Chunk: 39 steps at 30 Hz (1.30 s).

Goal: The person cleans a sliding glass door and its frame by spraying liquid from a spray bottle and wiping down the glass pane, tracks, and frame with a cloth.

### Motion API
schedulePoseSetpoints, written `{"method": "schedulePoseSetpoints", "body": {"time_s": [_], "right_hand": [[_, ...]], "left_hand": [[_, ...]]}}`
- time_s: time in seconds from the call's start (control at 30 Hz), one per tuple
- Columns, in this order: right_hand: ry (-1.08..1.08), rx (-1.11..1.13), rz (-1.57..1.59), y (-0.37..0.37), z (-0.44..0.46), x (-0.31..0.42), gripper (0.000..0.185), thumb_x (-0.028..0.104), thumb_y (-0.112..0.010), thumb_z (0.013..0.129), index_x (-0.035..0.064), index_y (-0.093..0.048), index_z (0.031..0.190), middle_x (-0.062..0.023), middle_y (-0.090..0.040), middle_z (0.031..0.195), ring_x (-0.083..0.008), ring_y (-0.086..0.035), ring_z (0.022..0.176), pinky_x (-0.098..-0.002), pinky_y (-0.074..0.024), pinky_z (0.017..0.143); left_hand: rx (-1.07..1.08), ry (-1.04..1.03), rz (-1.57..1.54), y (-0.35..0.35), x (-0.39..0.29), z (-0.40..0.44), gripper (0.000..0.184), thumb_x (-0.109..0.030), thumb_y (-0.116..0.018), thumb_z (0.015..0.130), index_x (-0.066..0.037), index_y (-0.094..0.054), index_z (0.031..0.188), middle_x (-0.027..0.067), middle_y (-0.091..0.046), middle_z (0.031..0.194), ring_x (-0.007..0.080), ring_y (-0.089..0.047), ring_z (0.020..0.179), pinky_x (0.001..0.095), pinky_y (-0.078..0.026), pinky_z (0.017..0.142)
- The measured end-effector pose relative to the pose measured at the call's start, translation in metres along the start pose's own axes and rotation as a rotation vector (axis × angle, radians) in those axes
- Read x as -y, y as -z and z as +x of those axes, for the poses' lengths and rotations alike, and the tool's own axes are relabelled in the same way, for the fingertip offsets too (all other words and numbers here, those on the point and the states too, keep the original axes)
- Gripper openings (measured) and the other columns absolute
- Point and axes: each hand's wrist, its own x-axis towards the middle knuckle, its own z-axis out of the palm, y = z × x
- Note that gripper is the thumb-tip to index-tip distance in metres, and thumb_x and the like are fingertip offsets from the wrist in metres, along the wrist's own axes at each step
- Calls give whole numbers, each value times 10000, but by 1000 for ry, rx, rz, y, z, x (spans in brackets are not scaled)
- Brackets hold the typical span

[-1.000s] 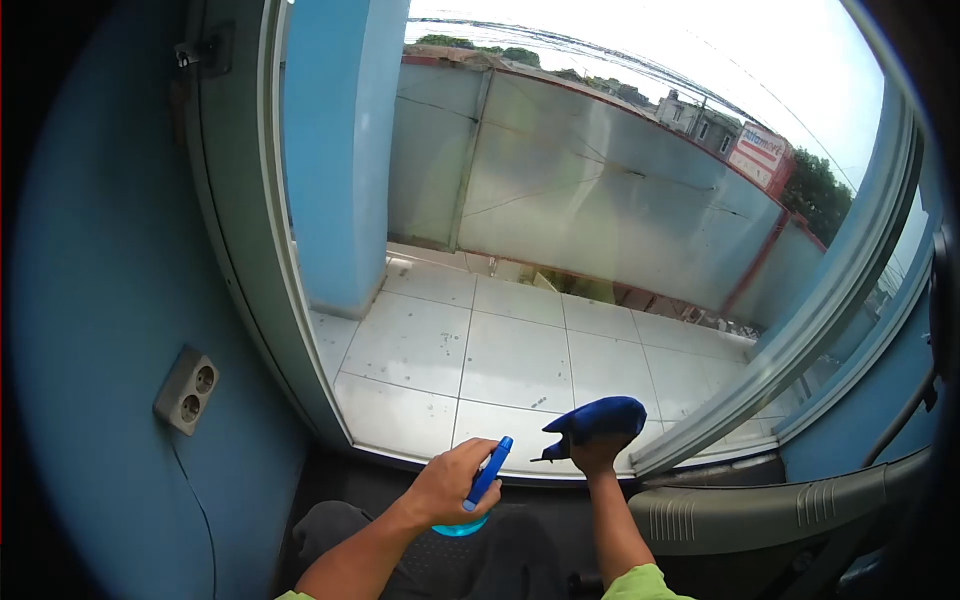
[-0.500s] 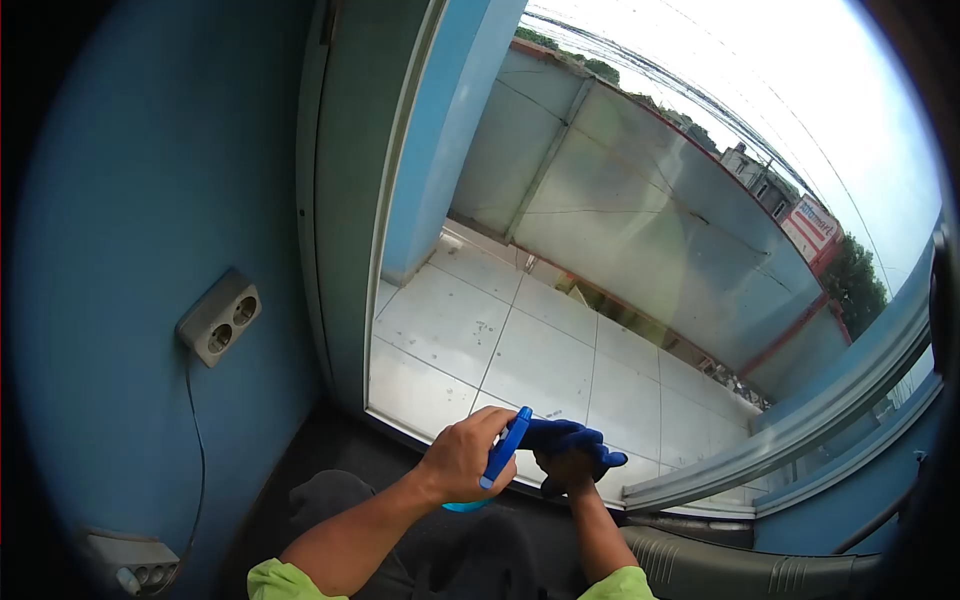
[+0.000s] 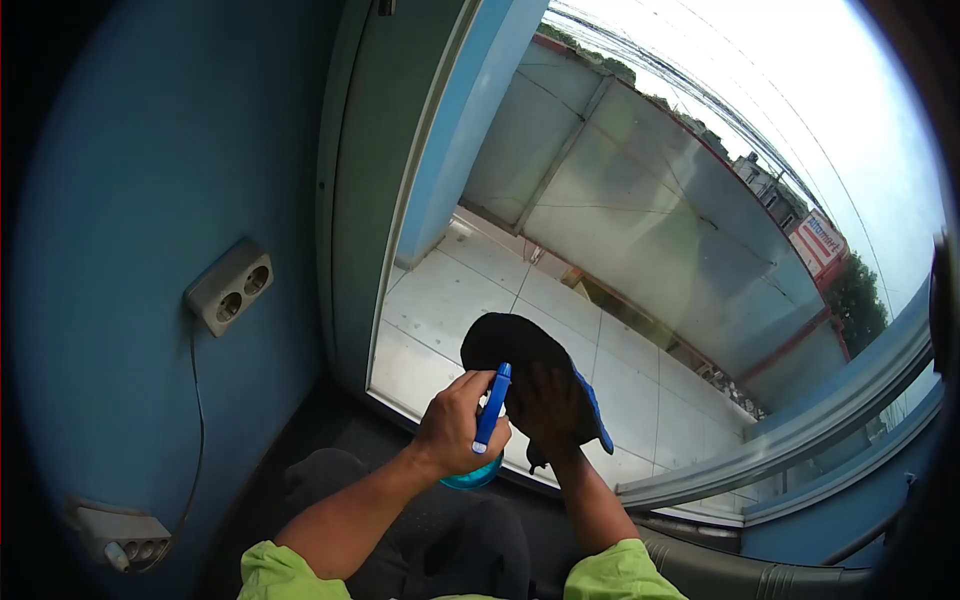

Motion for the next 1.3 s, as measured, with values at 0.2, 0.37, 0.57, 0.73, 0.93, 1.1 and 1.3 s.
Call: {"method": "schedulePoseSetpoints", "body": {"time_s": [0.2, 0.37, 0.57, 0.73, 0.93, 1.1, 1.3], "right_hand": [[-333, 155, 711, 97, 53, -36, 210, 185, -714, 760, 59, -695, 927, -83, -710, 925, -251, -685, 778, -330, -526, 736], [-414, -394, -188, 94, 145, -39, 662, 459, -577, 898, 25, -451, 1382, -291, -377, 1441, -453, -335, 1353, -567, -222, 1102], [95, 101, 72, -13, 19, 21, 379, 275, -627, 875, 183, -614, 1242, -130, -506, 1395, -302, -443, 1325, -488, -349, 1078], [-161, 282, 548, 58, 64, 17, 276, 103, -705, 788, 64, -675, 1060, -124, -682, 1053, -293, -656, 980, -392, -487, 922], [-415, -297, -321, 74, 192, 43, 489, 365, -618, 891, 73, -566, 1279, -189, -483, 1398, -293, -435, 1326, -387, -336, 1087], [-298, 492, 732, -56, 84, 88, 462, 371, -517, 959, 135, -517, 1355, -129, -490, 1406, -262, -428, 1324, -374, -327, 1082], [-224, 283, 831, 13, 105, 60, 189, 282, -640, 899, 137, -696, 1006, -82, -669, 994, -233, -650, 881, -354, -518, 737]], "left_hand": [[-61, -25, -9, 11, -1, -6, 468, -129, -639, 697, 101, -557, 1096, 188, -604, 881, 227, -612, 623, 339, -512, 629], [20, -4, 28, 13, 8, -3, 416, -122, -629, 708, 77, -565, 1068, 191, -602, 870, 261, -615, 638, 350, -510, 626], [-69, 158, -32, 17, 4, 5, 264, -143, -643, 730, 13, -591, 937, 168, -618, 816, 279, -630, 695, 361, -509, 656], [-150, 56, 13, 17, 9, 0, 434, -151, -640, 731, 81, -565, 1091, 217, -617, 979, 297, -647, 738, 345, -528, 687], [-301, 53, -21, 25, 3, 3, 447, -130, -700, 739, 66, -547, 1110, 186, -613, 936, 312, -655, 771, 369, -522, 670], [-419, 97, 156, 42, 17, 9, 408, -122, -656, 747, 65, -565, 1098, 212, -607, 964, 337, -641, 818, 387, -515, 735], [-396, 87, 137, 63, 13, -2, 371, -129, -625, 766, 71, -565, 1073, 235, -601, 955, 367, -635, 851, 403, -518, 771]]}}
